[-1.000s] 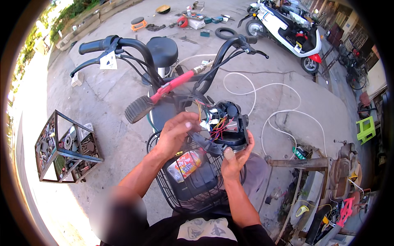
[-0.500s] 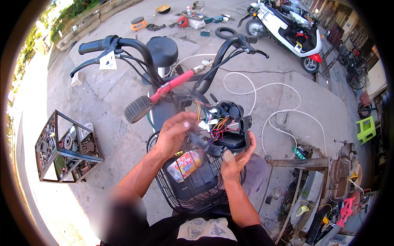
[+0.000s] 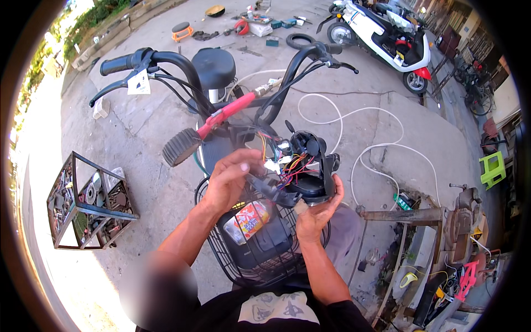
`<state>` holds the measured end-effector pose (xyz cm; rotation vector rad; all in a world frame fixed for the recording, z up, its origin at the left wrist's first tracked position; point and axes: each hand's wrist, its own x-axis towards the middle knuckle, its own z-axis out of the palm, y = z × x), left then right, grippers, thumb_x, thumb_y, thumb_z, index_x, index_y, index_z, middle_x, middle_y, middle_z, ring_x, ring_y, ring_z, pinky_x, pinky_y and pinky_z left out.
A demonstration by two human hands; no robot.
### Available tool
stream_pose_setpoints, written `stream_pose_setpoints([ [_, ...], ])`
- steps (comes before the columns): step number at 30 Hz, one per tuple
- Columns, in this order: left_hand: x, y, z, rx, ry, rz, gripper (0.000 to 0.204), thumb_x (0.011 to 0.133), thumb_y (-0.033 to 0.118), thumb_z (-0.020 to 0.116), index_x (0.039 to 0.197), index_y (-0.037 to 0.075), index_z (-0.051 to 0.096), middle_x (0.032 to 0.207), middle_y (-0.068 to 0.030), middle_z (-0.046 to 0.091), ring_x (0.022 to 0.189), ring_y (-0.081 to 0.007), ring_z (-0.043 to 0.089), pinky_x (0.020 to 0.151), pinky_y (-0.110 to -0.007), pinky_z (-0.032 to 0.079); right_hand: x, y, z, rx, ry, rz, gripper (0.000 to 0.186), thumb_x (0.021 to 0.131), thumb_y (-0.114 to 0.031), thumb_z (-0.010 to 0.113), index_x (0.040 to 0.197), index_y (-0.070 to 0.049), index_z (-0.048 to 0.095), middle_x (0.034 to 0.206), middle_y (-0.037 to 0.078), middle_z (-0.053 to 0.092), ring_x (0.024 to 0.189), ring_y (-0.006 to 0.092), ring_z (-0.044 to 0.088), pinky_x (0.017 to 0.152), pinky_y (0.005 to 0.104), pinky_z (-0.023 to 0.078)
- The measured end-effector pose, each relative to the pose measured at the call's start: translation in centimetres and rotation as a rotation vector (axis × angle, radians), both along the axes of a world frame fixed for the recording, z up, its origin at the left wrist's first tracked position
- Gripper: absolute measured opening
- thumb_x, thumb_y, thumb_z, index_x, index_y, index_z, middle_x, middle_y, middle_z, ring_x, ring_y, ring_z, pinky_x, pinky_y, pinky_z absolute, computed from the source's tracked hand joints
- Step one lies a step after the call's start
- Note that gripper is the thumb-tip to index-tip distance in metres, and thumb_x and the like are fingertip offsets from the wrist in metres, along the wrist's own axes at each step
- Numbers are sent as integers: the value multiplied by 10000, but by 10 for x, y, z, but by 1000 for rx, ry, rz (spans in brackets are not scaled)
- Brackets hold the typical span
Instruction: The person holds the disassembled handlebar control unit of an electric scooter and manipulates the internal wiring and components. They repeatedly open and close the plastic housing, adjust the wires, and inspect the internal parts throughout the clip.
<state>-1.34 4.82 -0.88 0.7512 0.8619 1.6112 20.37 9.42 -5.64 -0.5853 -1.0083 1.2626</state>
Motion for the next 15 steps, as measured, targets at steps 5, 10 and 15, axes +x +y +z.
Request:
stream_pose_setpoints([
  [5, -2, 0, -4, -6, 3, -8, 499, 938, 249, 675, 1365, -10, 669, 1219, -121, 753, 1151, -225, 669, 1064, -372, 511, 2, 1, -10, 78, -80, -26, 1145, 759, -84, 947, 1657, -59, 238, 1533, 149, 502, 1396, 270, 568, 1190, 421, 495],
  [10, 4, 1, 4, -7, -13, -10, 483, 942, 199, 666, 1376, -13, 654, 1292, -132, 721, 1194, -239, 673, 1082, -406, 539, 1, -1, -8, 82, -52, 4, 1149, 752, -83, 955, 1653, -59, 243, 1543, 157, 494, 1408, 284, 561, 1200, 426, 490],
  [15, 6, 1, 3, -103, -6, -66, 539, 974, 125, 643, 1490, 0, 554, 1396, -128, 646, 1272, -251, 655, 1106, -439, 537, 0, -4, -3, 88, -77, -9, 1149, 746, -78, 956, 1650, -60, 247, 1559, 150, 470, 1416, 283, 547, 1206, 428, 485],
])
